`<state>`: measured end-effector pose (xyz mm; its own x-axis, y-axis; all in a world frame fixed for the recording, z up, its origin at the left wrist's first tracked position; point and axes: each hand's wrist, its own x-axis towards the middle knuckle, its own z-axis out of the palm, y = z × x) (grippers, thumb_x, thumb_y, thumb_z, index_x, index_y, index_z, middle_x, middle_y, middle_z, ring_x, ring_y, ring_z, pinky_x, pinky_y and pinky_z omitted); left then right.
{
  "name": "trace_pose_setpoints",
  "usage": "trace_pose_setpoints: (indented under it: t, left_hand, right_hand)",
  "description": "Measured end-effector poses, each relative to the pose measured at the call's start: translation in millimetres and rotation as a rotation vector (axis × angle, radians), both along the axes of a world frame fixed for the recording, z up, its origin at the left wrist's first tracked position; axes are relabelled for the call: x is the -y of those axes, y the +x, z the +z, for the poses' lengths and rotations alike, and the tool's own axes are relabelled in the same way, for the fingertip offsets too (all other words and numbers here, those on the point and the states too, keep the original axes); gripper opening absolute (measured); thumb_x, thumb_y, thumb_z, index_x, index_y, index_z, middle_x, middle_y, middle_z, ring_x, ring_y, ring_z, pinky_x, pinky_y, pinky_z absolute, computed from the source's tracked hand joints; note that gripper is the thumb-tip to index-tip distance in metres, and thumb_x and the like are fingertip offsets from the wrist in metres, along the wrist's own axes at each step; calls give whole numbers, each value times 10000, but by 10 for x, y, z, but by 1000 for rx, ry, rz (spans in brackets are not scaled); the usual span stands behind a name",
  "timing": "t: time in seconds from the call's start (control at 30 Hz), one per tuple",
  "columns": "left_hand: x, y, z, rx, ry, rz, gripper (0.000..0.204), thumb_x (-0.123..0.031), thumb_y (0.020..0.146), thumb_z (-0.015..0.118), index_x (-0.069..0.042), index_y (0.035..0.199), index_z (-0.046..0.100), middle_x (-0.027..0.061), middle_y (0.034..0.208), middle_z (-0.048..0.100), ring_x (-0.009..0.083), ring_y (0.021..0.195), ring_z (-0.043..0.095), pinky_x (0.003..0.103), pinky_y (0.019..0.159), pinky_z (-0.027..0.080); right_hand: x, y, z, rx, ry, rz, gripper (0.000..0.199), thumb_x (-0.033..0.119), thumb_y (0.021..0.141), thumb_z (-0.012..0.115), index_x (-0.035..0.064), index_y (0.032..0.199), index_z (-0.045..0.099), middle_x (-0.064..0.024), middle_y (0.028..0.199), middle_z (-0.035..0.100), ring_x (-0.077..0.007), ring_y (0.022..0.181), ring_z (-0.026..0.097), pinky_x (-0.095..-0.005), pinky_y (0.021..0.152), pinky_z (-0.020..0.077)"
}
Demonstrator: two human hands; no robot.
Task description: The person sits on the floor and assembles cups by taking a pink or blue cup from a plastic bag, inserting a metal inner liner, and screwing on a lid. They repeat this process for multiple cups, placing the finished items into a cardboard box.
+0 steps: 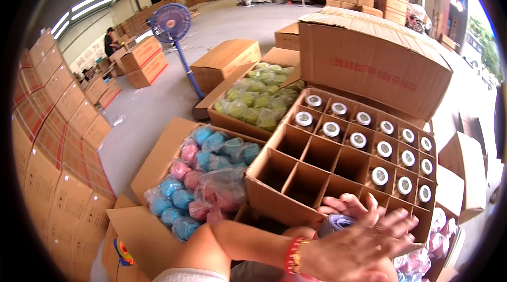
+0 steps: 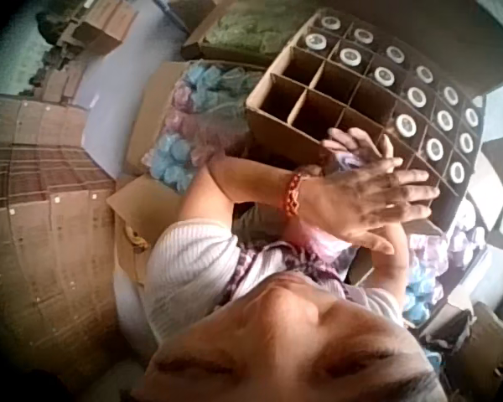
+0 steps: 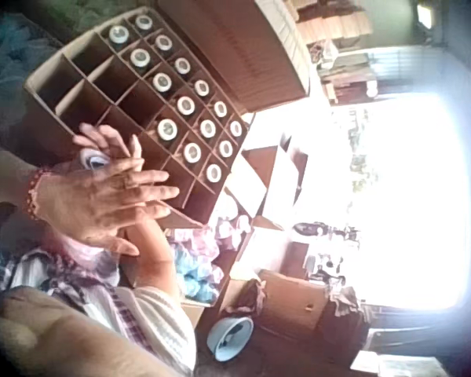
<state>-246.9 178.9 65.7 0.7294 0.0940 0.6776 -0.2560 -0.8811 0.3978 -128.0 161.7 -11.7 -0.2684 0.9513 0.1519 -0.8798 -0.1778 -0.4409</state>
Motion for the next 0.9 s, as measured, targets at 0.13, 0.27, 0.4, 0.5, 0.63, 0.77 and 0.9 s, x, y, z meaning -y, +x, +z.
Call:
trace_pose_setpoints:
  t: [0.13, 0.27, 0.4, 0.5, 0.63, 0.77, 0.9]
  left_hand:
    - [-250, 13, 169, 126, -264, -417, 688, -474, 946, 531, -45, 1439, 316, 202, 1510, 263, 372, 1364, 307, 482, 1096, 285]
    - [-835, -698, -260, -2, -561, -20, 777, -541, 964, 449, 23, 1457, 242, 217, 1502, 275, 346, 1398, 297, 439, 1129, 254]
    - [-457, -523, -478, -5, -300, 122, 777, -568, 971, 377, 23, 1458, 247, 239, 1518, 224, 366, 1435, 200, 476, 1152, 166]
    - [39, -204, -176, -150, -21, 149, 708, -362, 883, 598, -22, 1439, 323, 222, 1520, 239, 356, 1431, 217, 500, 1146, 178]
    - [-54, -311, 41, 34, -346, -373, 676, -271, 866, 645, -10, 1416, 351, 212, 1462, 322, 329, 1368, 303, 438, 1118, 252]
    - [-784, -765, -210, 243, -816, -209, 591, -398, 944, 579, -5, 1353, 410, 174, 1421, 415, 273, 1329, 409, 432, 1095, 315]
    - [-656, -755, -862, -24, -750, -88, 704, -527, 987, 367, 2, 1448, 304, 219, 1529, 243, 331, 1436, 226, 483, 1141, 209]
  right_hand:
    - [-487, -68, -92, 392, -199, -20, 617, 555, 982, 345, 43, 1230, 584, -216, 1315, 545, -349, 1200, 544, -495, 1035, 411]
    - [193, 305, 599, 580, -178, -513, 490, 430, 972, 416, 22, 1198, 566, -157, 1295, 577, -295, 1196, 548, -430, 1023, 414]
    - [319, -49, 579, 743, -120, -526, 574, 476, 976, 309, 16, 1227, 544, -188, 1340, 535, -281, 1279, 475, -439, 1064, 358]
    - [50, -142, 234, 219, -174, -156, 609, 525, 981, 295, 41, 1238, 559, -212, 1319, 545, -335, 1208, 524, -463, 1041, 390]
    - [-392, -233, -272, 357, -305, -36, 523, 492, 980, 415, 53, 1192, 602, -190, 1218, 618, -342, 1071, 609, -477, 980, 444]
    - [71, 216, 339, 500, -334, -590, 427, 424, 981, 386, 85, 1163, 569, -157, 1256, 587, -279, 1105, 574, -434, 950, 450]
    - [259, -129, 435, 727, -177, -477, 566, 443, 972, 386, 37, 1356, 473, -169, 1364, 517, -327, 1260, 478, -434, 1057, 376]
